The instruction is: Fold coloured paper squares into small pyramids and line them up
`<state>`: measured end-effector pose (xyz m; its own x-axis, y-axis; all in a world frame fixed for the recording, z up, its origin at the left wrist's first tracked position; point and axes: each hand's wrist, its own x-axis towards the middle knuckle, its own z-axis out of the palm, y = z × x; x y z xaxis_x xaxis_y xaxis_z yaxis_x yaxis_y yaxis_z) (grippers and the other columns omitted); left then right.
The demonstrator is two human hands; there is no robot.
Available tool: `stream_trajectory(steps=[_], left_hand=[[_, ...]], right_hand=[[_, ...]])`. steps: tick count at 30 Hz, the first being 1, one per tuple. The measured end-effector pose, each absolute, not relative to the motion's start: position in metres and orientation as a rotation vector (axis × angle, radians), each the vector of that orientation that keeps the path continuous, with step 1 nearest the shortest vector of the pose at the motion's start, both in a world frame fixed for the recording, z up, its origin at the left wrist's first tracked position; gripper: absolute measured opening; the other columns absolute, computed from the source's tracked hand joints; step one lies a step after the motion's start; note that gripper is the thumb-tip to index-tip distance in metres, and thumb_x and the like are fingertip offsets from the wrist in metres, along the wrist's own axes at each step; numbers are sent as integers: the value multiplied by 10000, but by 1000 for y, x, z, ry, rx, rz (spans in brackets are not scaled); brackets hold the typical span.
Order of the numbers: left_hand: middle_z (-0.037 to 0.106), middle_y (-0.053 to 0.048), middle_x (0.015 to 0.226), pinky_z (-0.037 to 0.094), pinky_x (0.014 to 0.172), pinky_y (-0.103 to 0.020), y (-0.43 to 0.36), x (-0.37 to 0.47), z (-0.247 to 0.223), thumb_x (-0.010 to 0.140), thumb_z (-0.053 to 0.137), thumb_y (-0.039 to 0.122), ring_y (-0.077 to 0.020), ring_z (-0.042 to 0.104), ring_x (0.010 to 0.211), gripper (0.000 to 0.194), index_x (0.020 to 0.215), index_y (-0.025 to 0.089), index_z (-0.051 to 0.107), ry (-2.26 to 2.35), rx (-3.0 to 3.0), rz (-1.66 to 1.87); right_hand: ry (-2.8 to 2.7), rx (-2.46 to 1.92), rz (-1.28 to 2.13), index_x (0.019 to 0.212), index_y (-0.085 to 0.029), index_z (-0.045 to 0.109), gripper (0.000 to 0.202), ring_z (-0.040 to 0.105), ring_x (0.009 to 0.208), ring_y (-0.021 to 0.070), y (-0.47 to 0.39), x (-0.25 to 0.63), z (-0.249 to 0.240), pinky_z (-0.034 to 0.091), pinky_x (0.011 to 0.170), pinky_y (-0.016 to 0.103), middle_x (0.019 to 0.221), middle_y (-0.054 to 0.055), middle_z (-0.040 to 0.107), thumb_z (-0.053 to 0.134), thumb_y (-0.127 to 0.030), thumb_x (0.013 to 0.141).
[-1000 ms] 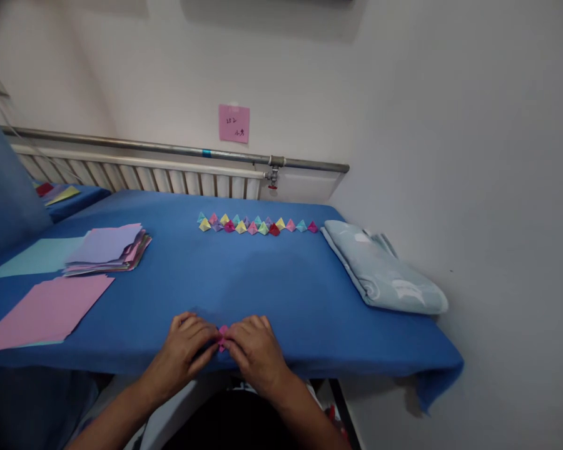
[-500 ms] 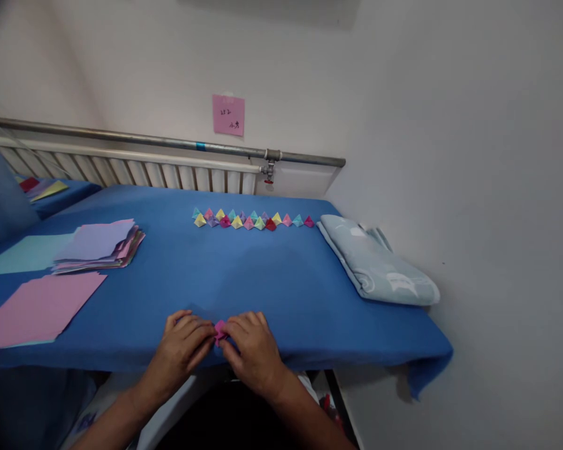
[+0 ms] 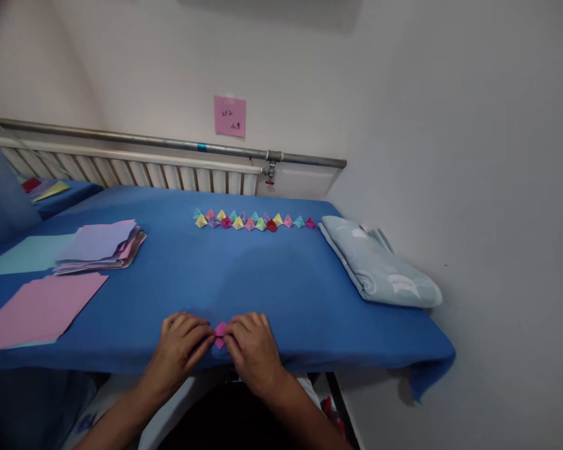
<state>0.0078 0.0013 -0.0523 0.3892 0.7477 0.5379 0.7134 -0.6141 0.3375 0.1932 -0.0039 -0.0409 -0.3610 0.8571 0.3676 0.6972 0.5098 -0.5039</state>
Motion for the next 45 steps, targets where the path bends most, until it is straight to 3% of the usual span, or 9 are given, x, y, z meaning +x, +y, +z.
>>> stream_trajectory(steps=[9, 19, 26, 45], left_hand=[[640, -17, 837, 332, 809, -364, 6, 7, -48, 922, 468, 271, -178, 538, 832, 194, 855, 216, 641, 1358, 2540, 869], [622, -18, 775, 326, 798, -383, 3, 18, -38, 914, 451, 259, -198, 534, 808, 243, 757, 206, 628, 1598, 2401, 704], [649, -24, 763, 314, 786, -393, 6, 26, -33, 871, 484, 248, -221, 556, 814, 222, 707, 206, 627, 1742, 2307, 595], [664, -35, 746, 319, 757, -403, 5, 32, -34, 837, 488, 227, -236, 564, 778, 205, 693, 199, 631, 1825, 2315, 698]], right_hand=[[-2038, -1307, 423, 818, -219, 624, 62, 553, 892, 195, -3, 194, -41, 373, 801, 345, 950, 23, 658, 606, -165, 842], [-1986, -1359, 359, 768, -215, 588, 140, 559, 904, 206, -3, 189, -41, 381, 794, 362, 949, 46, 659, 500, -170, 868], [-1920, -1469, 397, 692, -210, 577, 145, 558, 870, 207, 3, 185, -41, 366, 767, 354, 896, 29, 661, 555, -153, 823], [-1969, -1533, 288, 658, -212, 507, 155, 550, 877, 198, 2, 181, -39, 352, 745, 325, 920, 19, 655, 538, -135, 789]])
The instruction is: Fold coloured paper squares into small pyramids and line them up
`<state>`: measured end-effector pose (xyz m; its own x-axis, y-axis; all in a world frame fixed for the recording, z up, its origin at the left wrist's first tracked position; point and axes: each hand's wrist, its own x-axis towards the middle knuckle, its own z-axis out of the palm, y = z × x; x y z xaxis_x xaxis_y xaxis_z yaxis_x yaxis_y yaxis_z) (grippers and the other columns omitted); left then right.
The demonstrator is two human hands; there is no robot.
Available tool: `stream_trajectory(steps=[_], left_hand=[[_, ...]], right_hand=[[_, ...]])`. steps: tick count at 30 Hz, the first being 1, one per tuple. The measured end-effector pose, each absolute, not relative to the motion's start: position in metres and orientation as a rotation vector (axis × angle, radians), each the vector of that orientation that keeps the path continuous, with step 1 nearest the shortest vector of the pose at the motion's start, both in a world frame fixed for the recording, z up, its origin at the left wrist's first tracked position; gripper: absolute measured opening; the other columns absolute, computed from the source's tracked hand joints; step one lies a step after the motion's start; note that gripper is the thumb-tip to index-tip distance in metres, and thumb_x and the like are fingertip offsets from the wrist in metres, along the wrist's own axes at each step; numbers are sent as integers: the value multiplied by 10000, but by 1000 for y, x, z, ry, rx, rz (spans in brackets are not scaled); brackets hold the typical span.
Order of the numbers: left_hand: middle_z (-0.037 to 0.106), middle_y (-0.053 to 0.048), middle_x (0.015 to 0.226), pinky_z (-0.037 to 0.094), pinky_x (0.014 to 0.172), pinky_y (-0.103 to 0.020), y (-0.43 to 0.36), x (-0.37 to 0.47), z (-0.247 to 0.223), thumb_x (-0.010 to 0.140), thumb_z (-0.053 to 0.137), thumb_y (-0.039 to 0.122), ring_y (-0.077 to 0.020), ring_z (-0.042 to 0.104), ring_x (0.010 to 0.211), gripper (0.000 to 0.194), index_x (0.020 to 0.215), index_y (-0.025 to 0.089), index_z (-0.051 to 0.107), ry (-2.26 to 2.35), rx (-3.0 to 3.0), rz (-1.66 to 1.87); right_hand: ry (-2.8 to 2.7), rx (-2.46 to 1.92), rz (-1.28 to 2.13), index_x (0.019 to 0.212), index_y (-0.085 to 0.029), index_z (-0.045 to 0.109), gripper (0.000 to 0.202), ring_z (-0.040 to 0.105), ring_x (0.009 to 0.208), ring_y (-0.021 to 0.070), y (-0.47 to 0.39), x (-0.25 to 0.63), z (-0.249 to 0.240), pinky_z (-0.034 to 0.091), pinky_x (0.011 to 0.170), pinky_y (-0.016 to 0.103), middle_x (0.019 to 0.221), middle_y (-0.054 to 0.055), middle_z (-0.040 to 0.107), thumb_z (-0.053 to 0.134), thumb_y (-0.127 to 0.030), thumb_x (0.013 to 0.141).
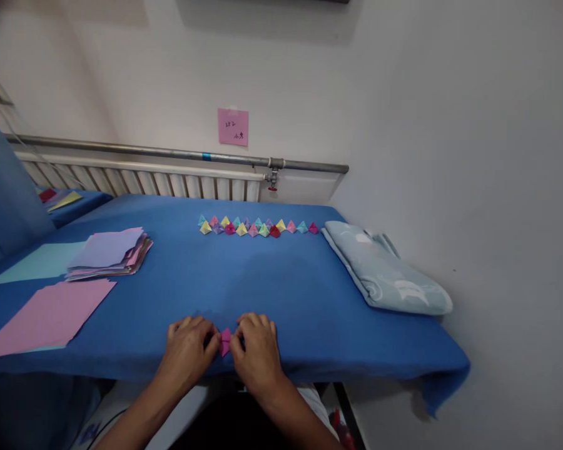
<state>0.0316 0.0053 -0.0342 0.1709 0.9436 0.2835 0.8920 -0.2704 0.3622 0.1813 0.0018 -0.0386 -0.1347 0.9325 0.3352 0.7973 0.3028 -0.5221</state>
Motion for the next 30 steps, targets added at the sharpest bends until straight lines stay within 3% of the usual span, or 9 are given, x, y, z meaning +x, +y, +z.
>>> stream_trajectory(steps=[19, 22, 25, 30], left_hand=[[660, -39, 750, 356, 739, -398, 10, 23, -26, 820, 568, 300, -256, 586, 807, 174, 698, 202, 645, 1864, 2201, 527], [671, -54, 887, 380, 759, -397, 4, 24, -33, 854, 504, 206, -243, 590, 857, 159, 864, 214, 663, 1775, 2337, 635], [663, -83, 1070, 390, 848, -394, -9, 31, -48, 861, 406, 75, -216, 582, 954, 326, 1068, 200, 625, 1543, 2597, 847], [688, -77, 1095, 324, 960, -439, -25, 38, -66, 816, 377, 1, -213, 592, 990, 426, 1137, 164, 605, 1526, 2762, 1008]], right_hand=[[-2008, -1552, 330, 713, -224, 522, 126, 524, 861, 201, 5, 184, -36, 330, 731, 321, 901, 5, 635, 573, -130, 779], [-2016, -1551, 311, 718, -228, 521, 131, 527, 859, 204, 5, 183, -37, 334, 723, 321, 902, 8, 636, 570, -125, 783], [-2026, -1537, 276, 724, -232, 522, 131, 531, 862, 201, 4, 183, -37, 340, 722, 319, 911, 8, 637, 563, -126, 790], [-2013, -1541, 315, 712, -227, 538, 129, 540, 934, 210, 3, 185, -37, 348, 768, 333, 987, 13, 648, 580, -166, 817]])
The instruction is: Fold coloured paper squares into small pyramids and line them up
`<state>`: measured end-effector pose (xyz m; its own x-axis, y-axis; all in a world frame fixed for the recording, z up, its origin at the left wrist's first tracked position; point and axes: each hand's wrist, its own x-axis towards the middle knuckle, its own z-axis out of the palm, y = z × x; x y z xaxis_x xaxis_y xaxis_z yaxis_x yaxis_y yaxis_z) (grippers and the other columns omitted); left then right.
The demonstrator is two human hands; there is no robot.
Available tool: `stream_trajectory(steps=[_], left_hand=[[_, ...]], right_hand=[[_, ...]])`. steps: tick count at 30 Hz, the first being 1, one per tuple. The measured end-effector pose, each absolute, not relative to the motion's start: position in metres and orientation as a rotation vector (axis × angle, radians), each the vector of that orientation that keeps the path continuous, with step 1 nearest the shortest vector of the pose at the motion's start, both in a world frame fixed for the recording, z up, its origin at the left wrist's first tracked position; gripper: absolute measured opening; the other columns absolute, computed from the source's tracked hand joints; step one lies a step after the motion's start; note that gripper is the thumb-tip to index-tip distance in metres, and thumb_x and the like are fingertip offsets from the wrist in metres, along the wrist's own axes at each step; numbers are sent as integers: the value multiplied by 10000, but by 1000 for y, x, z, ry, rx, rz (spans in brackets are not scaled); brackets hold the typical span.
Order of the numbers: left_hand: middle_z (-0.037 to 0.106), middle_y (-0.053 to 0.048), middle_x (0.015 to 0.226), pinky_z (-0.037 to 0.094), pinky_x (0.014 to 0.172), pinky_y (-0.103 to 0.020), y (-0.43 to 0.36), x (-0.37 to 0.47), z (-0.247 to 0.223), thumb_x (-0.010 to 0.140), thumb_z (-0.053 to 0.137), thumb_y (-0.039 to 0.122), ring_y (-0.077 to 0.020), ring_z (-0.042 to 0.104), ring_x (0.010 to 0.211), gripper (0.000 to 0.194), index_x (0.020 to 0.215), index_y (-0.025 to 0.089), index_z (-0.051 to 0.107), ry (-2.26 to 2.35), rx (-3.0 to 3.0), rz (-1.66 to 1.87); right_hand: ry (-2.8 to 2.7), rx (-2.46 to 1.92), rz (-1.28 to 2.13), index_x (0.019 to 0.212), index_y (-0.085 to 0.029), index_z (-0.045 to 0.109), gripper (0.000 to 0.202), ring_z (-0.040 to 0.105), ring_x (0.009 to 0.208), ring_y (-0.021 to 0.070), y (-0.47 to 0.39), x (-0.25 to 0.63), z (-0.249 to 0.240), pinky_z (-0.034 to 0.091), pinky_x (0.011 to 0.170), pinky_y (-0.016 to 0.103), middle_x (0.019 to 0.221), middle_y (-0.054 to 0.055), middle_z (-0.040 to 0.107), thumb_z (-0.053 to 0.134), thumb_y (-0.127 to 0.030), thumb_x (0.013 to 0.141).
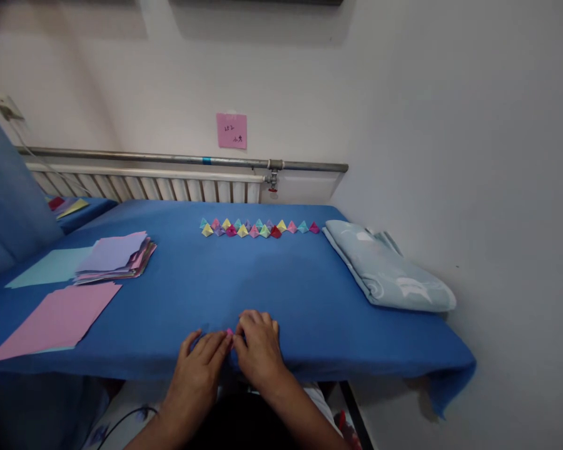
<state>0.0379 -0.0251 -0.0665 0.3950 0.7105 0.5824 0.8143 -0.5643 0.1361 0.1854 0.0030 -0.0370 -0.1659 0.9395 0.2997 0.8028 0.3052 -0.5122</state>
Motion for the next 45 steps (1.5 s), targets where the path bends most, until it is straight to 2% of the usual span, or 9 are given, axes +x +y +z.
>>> stream_trajectory(steps=[4, 12, 19, 27, 33, 39, 45], left_hand=[[681, -69, 1137, 310, 987, -456, -27, 36, -68, 821, 409, 33, -221, 584, 1022, 420, 1169, 171, 600, -1343, -2469, -849], [661, -91, 1170, 326, 1008, -475, -28, 36, -73, 833, 392, 29, -233, 566, 1070, 442, 1197, 177, 592, -1360, -2472, -772], [650, -78, 1200, 322, 1000, -466, -30, 35, -78, 822, 378, 13, -224, 570, 1076, 475, 1228, 174, 564, -1315, -2429, -815], [675, -49, 1164, 307, 1005, -440, -29, 37, -76, 850, 360, 16, -205, 586, 1049, 450, 1201, 182, 588, -1303, -2367, -931], [638, -50, 1234, 271, 1024, -421, -35, 31, -81, 852, 362, 47, -207, 538, 1126, 467, 1250, 195, 556, -1311, -2332, -881], [679, -52, 1154, 305, 988, -374, -34, 29, -88, 877, 369, 80, -196, 560, 1068, 403, 1184, 181, 608, -1331, -2290, -1037], [689, -70, 1116, 322, 965, -387, -31, 33, -94, 870, 389, 97, -211, 567, 1045, 390, 1170, 196, 619, -1342, -2248, -1052]], right_hand=[[-1997, -1554, 363, 701, -225, 561, 127, 532, 1008, 220, 5, 188, -38, 345, 808, 351, 1060, 13, 647, 621, -187, 806], [-1998, -1600, 359, 697, -228, 576, 126, 541, 976, 212, 6, 187, -37, 343, 775, 338, 1062, 10, 652, 617, -220, 816], [-1993, -1622, 418, 692, -222, 576, 131, 543, 994, 224, 5, 188, -33, 350, 789, 351, 1089, 6, 653, 631, -146, 784], [-1986, -1620, 434, 720, -228, 589, 113, 532, 1020, 235, 4, 186, -32, 346, 816, 375, 1100, 5, 649, 640, -150, 785], [-1977, -1630, 506, 718, -227, 600, 129, 517, 1056, 231, 6, 188, -30, 332, 840, 368, 1124, 1, 641, 633, -112, 767], [-1984, -1665, 543, 712, -223, 598, 127, 506, 1073, 227, 7, 188, -27, 319, 853, 366, 1139, 1, 635, 616, -105, 757], [-1991, -1641, 544, 700, -220, 590, 135, 514, 1051, 233, 7, 187, -27, 326, 838, 372, 1127, 6, 639, 610, -95, 747]])
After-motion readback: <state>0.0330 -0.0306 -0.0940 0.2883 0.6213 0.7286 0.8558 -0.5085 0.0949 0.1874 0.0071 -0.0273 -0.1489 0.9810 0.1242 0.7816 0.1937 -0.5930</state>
